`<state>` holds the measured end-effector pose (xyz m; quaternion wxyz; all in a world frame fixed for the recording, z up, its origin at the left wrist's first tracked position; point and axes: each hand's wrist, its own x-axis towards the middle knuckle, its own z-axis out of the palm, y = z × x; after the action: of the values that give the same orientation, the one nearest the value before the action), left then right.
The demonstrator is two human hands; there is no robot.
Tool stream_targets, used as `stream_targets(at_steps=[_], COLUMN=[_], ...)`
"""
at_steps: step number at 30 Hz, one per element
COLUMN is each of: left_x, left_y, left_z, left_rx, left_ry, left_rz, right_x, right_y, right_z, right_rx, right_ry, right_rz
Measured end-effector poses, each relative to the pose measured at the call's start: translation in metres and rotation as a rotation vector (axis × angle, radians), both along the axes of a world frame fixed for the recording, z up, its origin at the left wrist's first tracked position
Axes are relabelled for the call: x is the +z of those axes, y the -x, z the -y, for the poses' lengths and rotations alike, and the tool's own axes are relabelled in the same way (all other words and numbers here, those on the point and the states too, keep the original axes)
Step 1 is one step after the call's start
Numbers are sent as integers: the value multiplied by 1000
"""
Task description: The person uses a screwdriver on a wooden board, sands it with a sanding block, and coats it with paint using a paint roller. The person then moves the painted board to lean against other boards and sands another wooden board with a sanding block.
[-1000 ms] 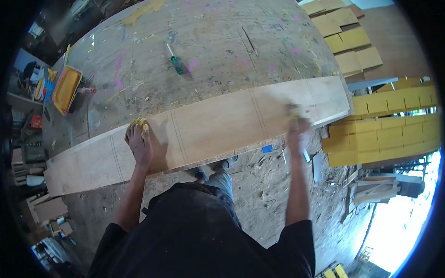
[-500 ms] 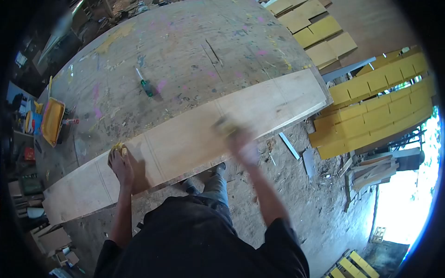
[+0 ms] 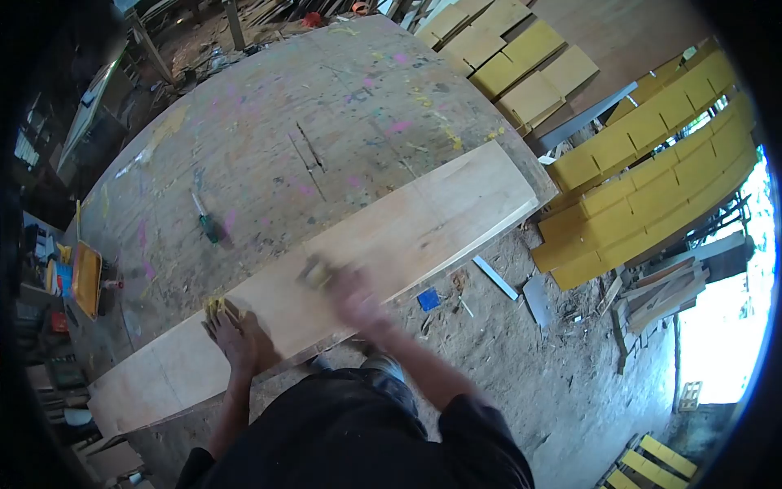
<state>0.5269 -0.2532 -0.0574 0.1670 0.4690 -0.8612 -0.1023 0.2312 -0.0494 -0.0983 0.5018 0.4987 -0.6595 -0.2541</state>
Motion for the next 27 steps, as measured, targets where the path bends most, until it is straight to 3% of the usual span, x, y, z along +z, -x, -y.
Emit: stream_targets(at_steps=[2,4,5,6,9,11,14,16,17,18,20,21,22,24,27], left_x=[4,-2,-2,-3,-8,-7,-10,3,-7,-2,-24,-8,10,11,15], left_y=[9,8,8,7,8,12,10,25,24,26,17,20,23,17,5], left_z=[-4,-2,-2,-3,1,-2,1,-4,-6,-6,-11,-10,-12,-7,-7], left_rx=[44,67,59,50,65,86,42,57,39,24,66,87,143,157,169], left_ry=[93,81,87,92,111,121,144,84,204,144,222,100,-59,11,9], left_rz=[62,103,105,109,99,75,78,45,63,61,36,12,0,-27,-30], right_x=[10,33,43,51,40,16,81,24,10,6,19,23,17,0,-1], right_y=[141,278,320,339,304,211,99,159,210,263,362,389,408,361,158], right_z=[-44,-88,-97,-98,-58,-28,-6,-29,-53,-74,-108,-105,-94,-40,50], right_rx=[-10,-205,-376,-386,-426,-234,-20,146,112,35,-346,-626,-817,-473,223], right_ry=[201,510,586,669,546,201,-123,67,134,195,250,94,-234,33,137], right_rz=[659,945,816,680,858,222,1203,982,896,882,960,898,753,740,988])
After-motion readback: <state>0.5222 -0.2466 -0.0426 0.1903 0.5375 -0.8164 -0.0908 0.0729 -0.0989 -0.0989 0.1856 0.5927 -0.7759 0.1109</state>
